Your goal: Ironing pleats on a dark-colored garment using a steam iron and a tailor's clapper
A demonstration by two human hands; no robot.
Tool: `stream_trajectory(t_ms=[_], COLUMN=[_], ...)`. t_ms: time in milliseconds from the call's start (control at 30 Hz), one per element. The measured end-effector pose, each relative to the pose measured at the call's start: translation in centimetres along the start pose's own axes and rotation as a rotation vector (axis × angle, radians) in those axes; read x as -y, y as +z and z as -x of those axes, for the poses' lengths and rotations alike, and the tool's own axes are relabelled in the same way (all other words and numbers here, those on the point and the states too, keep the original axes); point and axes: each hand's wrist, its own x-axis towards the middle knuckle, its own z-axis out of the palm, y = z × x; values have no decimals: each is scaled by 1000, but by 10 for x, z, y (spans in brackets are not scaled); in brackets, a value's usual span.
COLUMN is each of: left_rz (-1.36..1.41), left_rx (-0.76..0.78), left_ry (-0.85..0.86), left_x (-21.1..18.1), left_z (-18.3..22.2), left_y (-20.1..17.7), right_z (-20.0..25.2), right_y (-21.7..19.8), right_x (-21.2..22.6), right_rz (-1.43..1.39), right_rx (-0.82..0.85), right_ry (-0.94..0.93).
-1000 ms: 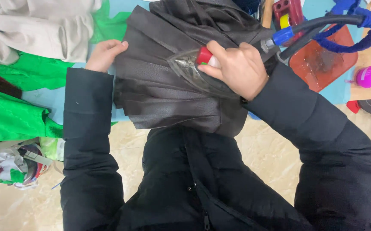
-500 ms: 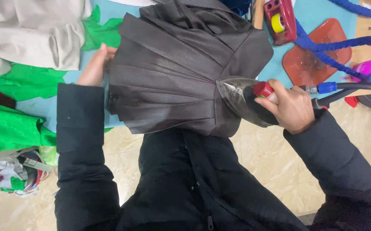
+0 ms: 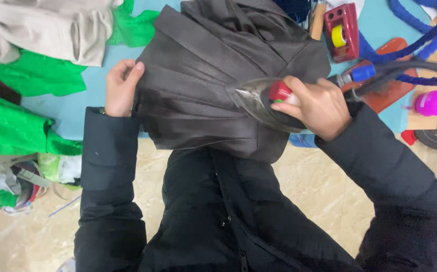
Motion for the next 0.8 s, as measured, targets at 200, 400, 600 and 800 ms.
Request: stream_trajectory(t_ms=[200,400,600,800], left_rz=[0,38,-103,-139], left_rx=[-155,-74,105,106], left_ry=[-28,33,80,32], left_x=[-3,-57,-35,-33], left_z=[-7,9,-3,-19], left_y=[16,24,11,10], right_z=[-63,-78,-55,-61], right_y=[12,18,12,16], right_x=[30,45,33,37], right_rz=[160,215,297,289], right_rx=[-70,-95,-40,-74], right_ry=[-207,-254,-199,-208])
